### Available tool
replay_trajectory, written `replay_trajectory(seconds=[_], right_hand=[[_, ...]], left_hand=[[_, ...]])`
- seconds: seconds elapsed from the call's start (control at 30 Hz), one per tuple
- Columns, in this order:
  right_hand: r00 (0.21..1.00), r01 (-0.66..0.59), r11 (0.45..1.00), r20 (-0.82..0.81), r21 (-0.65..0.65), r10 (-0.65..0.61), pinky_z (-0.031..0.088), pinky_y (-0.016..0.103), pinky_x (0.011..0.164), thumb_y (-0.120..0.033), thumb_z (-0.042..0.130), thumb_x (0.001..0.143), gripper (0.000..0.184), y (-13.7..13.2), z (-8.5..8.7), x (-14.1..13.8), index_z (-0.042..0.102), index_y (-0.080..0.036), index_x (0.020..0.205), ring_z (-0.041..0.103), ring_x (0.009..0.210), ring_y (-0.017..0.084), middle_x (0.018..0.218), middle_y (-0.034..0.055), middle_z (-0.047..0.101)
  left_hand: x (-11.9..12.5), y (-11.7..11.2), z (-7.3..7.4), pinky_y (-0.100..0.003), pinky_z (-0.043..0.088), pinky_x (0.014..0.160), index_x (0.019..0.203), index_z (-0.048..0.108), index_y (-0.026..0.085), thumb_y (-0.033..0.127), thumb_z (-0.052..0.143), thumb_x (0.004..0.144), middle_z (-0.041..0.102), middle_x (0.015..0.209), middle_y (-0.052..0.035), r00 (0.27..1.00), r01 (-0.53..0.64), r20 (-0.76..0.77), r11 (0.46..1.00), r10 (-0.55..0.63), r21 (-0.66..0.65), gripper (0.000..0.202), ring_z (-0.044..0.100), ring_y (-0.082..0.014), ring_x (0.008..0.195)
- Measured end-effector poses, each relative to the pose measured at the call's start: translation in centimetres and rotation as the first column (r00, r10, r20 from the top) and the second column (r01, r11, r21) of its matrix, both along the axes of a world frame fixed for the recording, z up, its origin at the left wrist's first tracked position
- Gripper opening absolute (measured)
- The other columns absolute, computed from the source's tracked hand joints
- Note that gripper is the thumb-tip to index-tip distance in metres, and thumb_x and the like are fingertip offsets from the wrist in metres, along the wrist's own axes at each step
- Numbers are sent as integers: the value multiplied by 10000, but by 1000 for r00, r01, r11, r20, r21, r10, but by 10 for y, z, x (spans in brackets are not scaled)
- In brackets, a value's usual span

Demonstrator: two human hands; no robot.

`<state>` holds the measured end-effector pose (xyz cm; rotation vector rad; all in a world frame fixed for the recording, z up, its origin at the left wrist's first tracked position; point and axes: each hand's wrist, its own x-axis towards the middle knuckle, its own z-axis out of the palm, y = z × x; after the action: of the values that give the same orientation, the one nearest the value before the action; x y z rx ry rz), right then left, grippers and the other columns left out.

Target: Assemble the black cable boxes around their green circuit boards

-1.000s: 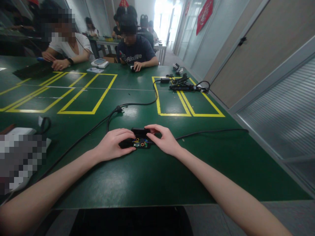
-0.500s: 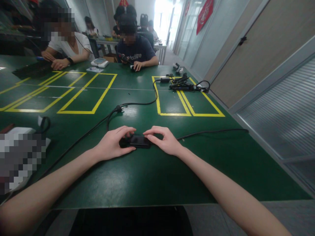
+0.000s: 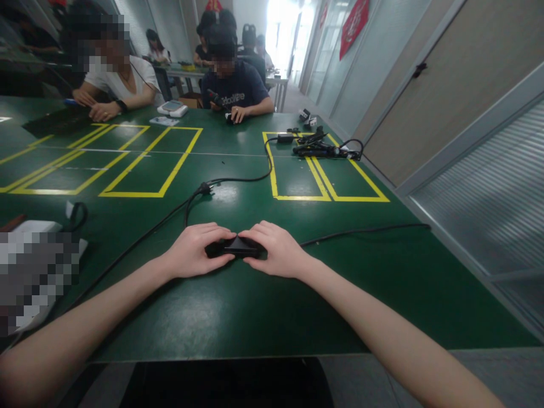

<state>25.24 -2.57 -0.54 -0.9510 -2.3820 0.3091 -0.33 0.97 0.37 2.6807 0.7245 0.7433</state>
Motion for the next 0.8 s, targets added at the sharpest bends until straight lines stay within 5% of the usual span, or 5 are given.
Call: replay_trajectory(seconds=[0.33, 0.5, 0.8], right_hand=[[994, -43, 998, 106, 52, 37, 544, 426, 823, -380, 588, 1006, 340, -4, 5, 0, 657, -168, 1262, 668, 920, 277, 1053, 139, 749], [990, -48, 998, 131, 42, 42, 547, 390, 782, -496, 704, 954, 434, -2, 2, 0, 666, -171, 1238, 706, 908, 276, 1039, 133, 763], [975, 25, 999, 222, 26, -30, 480, 316, 670, -418, 694, 958, 240, -3, 3, -1, 697, -187, 1024, 725, 758, 232, 863, 78, 770]], left_hand=[[5, -3, -1, -352, 582, 838, 1200, 625, 183, 331, 656, 956, 735, 1044, -81, 981, -17, -192, 999, 22, 30, 287, 715, -242, 939], [7, -4, -2, -324, 560, 779, 1218, 646, 167, 295, 635, 971, 727, 991, -71, 975, 31, -220, 998, -20, 46, 278, 717, -232, 884], [8, -7, 1, -330, 506, 750, 1088, 689, 169, 326, 625, 993, 745, 923, -55, 980, 66, -193, 996, -52, 67, 194, 699, -222, 861]])
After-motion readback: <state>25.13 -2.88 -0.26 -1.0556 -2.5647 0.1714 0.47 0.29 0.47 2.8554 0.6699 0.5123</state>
